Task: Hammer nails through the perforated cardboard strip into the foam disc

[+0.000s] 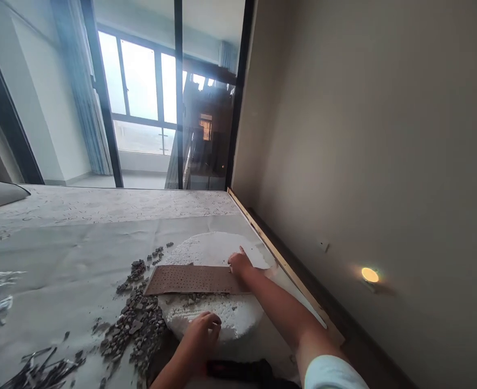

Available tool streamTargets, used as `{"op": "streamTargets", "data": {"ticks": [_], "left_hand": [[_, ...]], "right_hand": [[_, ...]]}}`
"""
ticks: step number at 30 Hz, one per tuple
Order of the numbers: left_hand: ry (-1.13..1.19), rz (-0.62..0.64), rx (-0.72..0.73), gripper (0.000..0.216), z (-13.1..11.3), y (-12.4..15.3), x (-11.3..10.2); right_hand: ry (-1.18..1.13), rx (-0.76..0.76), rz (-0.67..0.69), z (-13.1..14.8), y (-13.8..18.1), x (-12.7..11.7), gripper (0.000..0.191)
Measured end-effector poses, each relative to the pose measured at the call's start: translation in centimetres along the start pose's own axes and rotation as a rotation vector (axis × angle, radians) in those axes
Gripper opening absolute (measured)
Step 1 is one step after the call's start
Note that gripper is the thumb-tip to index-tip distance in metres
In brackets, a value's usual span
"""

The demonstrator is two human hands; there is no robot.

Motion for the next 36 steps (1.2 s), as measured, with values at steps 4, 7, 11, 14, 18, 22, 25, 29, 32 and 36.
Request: {"op": "streamTargets", "data": {"ticks": [4,7,11,14,18,22,25,29,32,36], "left_hand": [[0.006,-0.03,0.03,0.024,-0.7,-0.1,-0.6],[0.009,-0.02,0.021,0.022,-0.7,-0.2,-0.6],[0.014,-0.005,0.02,0.023,-0.8,-0.1,-0.6],[0.012,-0.003,0.008,0.024,-0.8,0.0,-0.5],[-0.01,-0.011,0.007,0.023,-0.8,0.1,-0.2],[-0.033,-0.014,0.002,0.022,-0.7,0.0,0.0],[-0.049,-0.026,-0.013,0.023,-0.7,0.1,-0.2],[-0.061,-0.044,-0.043,0.022,-0.6,0.1,-0.3],[-0.04,-0.05,-0.043,0.021,-0.6,0.0,-0.2],[-0.012,-0.055,-0.043,0.021,-0.6,0.1,-0.1]], "right_hand": [[0.006,0.031,0.019,-1.7,-0.4,0.8,0.023],[0.045,0.075,-0.022,-3.1,-0.5,0.1,0.029],[0.121,0.134,-0.075,-5.4,0.2,-1.0,0.034],[0.173,0.174,-0.036,-7.2,1.1,-0.9,0.025],[0.219,0.252,0.038,-8.5,1.8,-0.2,0.025],[0.238,0.209,0.08,-6.4,1.3,0.1,0.029],[0.236,0.093,0.114,-3.5,0.9,0.6,0.027],[0.231,-0.036,0.146,-0.5,1.3,1.4,0.024],[0.238,-0.067,0.159,0.5,1.5,1.8,0.027],[0.261,-0.087,0.183,1.2,1.3,2.3,0.028]]}}
Point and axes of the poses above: each hand's wrist, its own y-axis away from the middle knuckle, its own x-axis out of the palm, z = x × y, the point moved 7 cm from there along -y, towards the middle knuckle, and after that the axes turned 12 degrees about z, right-handed, at the moved point
